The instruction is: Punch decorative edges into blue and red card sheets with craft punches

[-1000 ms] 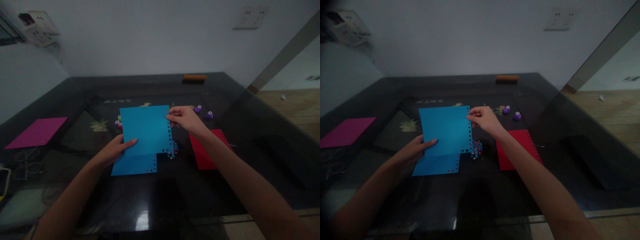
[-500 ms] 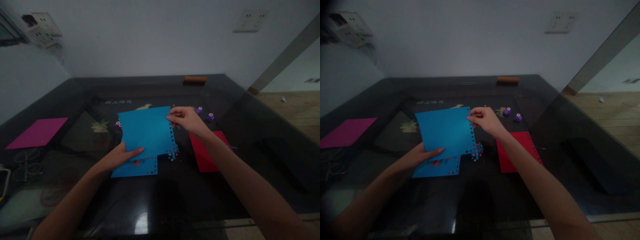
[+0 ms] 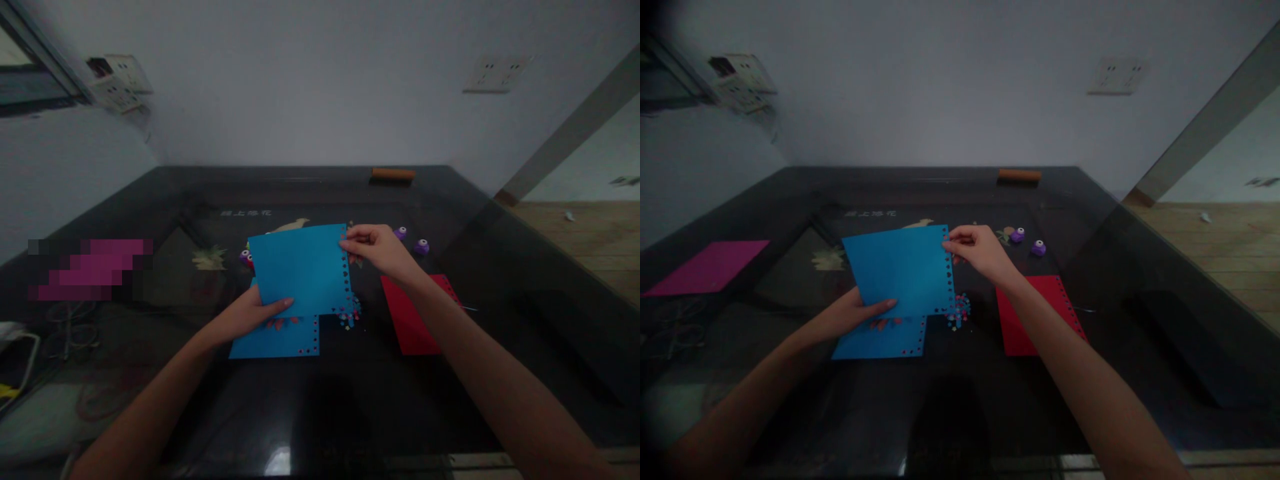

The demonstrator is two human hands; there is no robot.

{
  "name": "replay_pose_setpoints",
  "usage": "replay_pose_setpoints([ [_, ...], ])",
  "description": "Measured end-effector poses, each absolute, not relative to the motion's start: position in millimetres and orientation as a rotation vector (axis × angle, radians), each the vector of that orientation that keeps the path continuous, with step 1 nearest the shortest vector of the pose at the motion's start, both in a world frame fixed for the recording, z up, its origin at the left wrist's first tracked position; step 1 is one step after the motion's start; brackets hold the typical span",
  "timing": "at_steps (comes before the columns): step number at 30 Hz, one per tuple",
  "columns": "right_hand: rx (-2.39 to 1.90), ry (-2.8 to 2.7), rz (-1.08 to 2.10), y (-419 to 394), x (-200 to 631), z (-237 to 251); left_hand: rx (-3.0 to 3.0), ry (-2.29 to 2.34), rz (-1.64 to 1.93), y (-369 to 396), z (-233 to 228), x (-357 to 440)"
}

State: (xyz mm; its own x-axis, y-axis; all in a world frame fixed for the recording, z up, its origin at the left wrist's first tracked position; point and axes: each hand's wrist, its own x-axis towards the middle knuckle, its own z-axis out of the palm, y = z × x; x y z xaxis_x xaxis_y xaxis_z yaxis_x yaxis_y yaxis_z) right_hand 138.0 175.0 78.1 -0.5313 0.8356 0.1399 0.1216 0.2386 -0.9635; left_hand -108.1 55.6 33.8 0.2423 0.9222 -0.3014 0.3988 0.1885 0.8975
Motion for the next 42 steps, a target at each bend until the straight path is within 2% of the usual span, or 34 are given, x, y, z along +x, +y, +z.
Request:
replay_pose_setpoints([
  [6, -0.874, -1.815, 1.31, 177, 143, 78, 1.405, 1.37, 0.773, 60, 35, -111],
  [13, -0.93, -1.877, 1.266, 179, 143, 68, 0.958, 1.321, 1.458, 69, 38, -119],
  [17, -0.941, -1.966, 1.234, 175, 131, 54, 0.837, 1.237, 1.639, 73, 42, -124],
  [20, -1.019, -2.089, 1.156, 170, 115, 42, 0.828, 1.21, 1.677, 73, 43, -126],
  [25, -1.269, -2.257, 0.78, 172, 84, 27, 0.838, 1.196, 1.684, 71, 43, -121],
  [34, -1.379, -2.385, 0.311, 178, 51, 13, 0.867, 1.202, 1.629, 69, 41, -113],
  [42, -1.334, -2.453, 0.31, 180, 44, 12, 0.867, 1.256, 1.55, 70, 33, -111],
])
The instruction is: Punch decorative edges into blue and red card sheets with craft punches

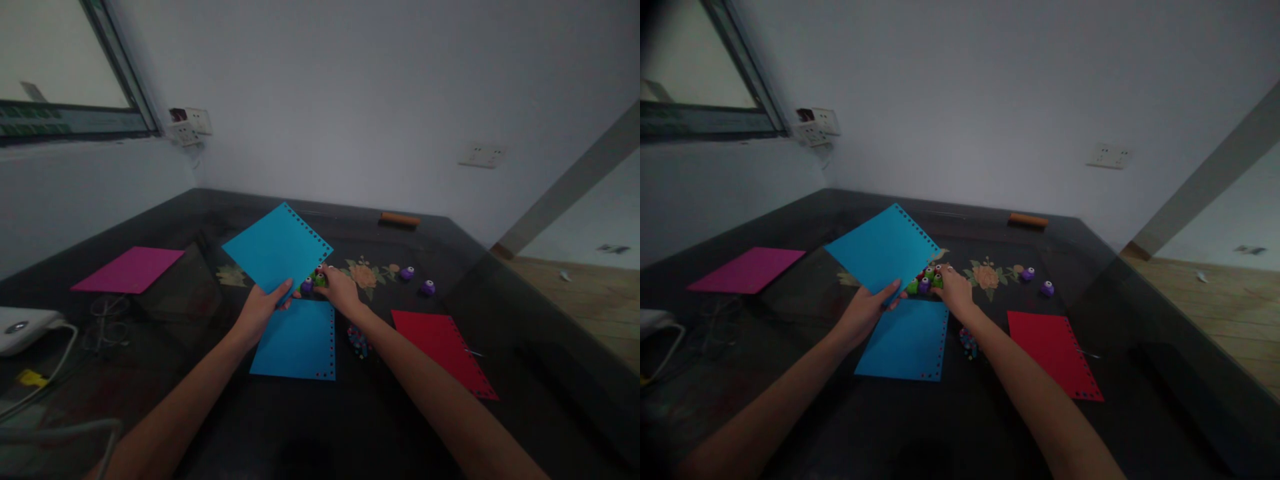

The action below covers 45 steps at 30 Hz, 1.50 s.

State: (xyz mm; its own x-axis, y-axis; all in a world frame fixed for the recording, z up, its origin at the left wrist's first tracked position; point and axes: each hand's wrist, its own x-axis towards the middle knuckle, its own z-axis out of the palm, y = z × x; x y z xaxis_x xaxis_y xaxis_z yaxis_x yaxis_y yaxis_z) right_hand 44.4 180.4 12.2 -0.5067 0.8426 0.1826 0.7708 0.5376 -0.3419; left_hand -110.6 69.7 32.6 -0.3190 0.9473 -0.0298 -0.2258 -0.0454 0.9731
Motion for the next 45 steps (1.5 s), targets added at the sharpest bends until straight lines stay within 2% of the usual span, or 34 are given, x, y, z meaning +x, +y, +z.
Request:
replay_pose_setpoints([
  [10, -1.267, -2.438, 0.387, 181, 45, 7, 0.921, 1.32, 1.501, 66, 33, -100],
  [17, -1.19, -2.367, 0.522, 171, 80, 18, 0.981, 1.297, 1.468, 61, 36, -92],
  [21, -1.154, -2.155, 0.853, 156, 112, 24, 0.988, 1.308, 1.429, 58, 36, -86],
  [27, -1.032, -1.579, 1.582, 124, 151, 27, 0.924, 1.275, 1.325, 50, 32, -68],
  [36, -0.9, -1.071, 1.923, 99, 154, 25, 1.055, 1.427, 1.144, 40, 27, -53],
  [45, -0.923, -0.82, 2.0, 86, 154, 18, 1.185, 1.562, 1.021, 39, 32, -54],
])
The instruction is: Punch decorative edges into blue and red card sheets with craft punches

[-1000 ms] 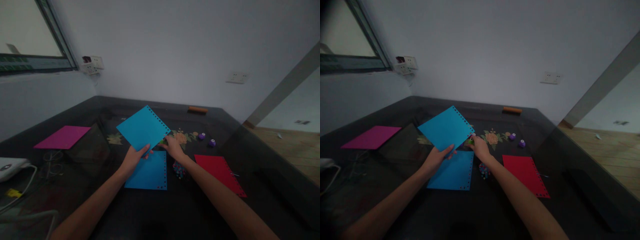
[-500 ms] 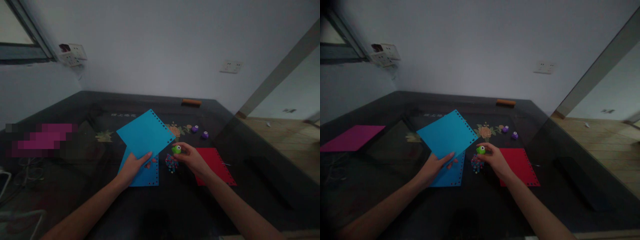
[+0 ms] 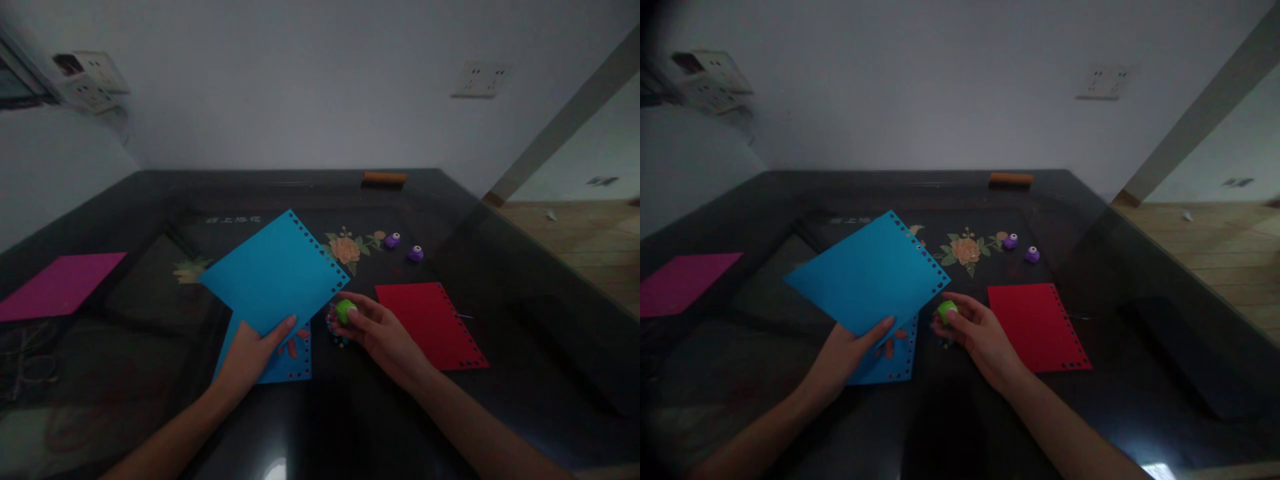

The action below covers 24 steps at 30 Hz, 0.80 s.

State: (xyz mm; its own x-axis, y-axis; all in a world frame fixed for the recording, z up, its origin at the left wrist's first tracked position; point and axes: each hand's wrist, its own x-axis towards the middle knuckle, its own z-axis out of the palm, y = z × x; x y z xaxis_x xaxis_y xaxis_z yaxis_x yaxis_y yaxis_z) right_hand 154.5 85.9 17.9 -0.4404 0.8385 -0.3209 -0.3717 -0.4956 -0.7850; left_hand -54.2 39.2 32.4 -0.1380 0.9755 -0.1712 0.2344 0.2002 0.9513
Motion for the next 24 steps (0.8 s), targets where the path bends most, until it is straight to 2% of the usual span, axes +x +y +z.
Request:
replay_pose_setpoints([
  [24, -0.893, -0.745, 1.964, 75.3, 144.6, 22.6, 1.373, 1.628, 0.981, 36.0, 36.5, -49.4],
])
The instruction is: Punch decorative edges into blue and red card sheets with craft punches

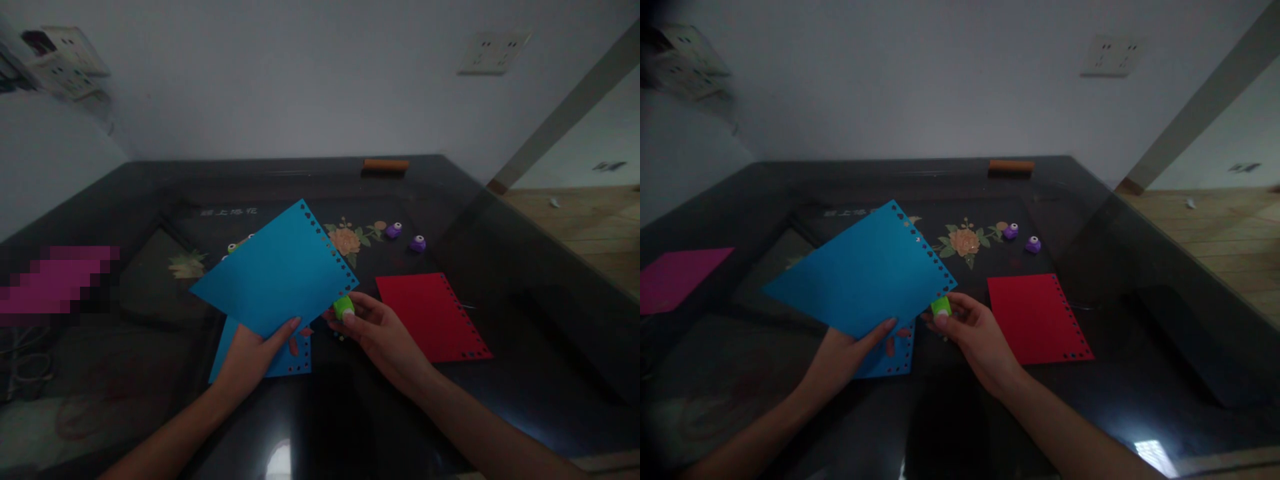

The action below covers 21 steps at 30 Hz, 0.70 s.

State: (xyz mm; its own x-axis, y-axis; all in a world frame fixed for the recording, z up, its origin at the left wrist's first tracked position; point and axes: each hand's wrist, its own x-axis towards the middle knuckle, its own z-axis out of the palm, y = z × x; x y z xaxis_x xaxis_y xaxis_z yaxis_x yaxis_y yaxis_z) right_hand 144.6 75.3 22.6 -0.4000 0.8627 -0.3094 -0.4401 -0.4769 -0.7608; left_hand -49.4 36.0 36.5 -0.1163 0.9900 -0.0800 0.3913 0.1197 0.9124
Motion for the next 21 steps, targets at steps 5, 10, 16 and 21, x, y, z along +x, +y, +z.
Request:
replay_pose_setpoints([
  [5, -0.903, -0.717, 1.953, 73.7, 142.8, 24.9, 1.47, 1.652, 0.975, 35.0, 41.0, -47.8],
  [10, -0.891, -0.724, 1.936, 73.1, 141.6, 25.2, 1.537, 1.683, 0.964, 34.6, 42.1, -47.6],
  [16, -0.904, -0.776, 1.917, 70.8, 141.3, 26.4, 1.572, 1.668, 0.964, 33.6, 40.3, -48.2],
  [21, -0.917, -0.86, 1.908, 69.3, 142.1, 24.7, 1.639, 1.677, 0.987, 32.4, 35.6, -48.1],
])
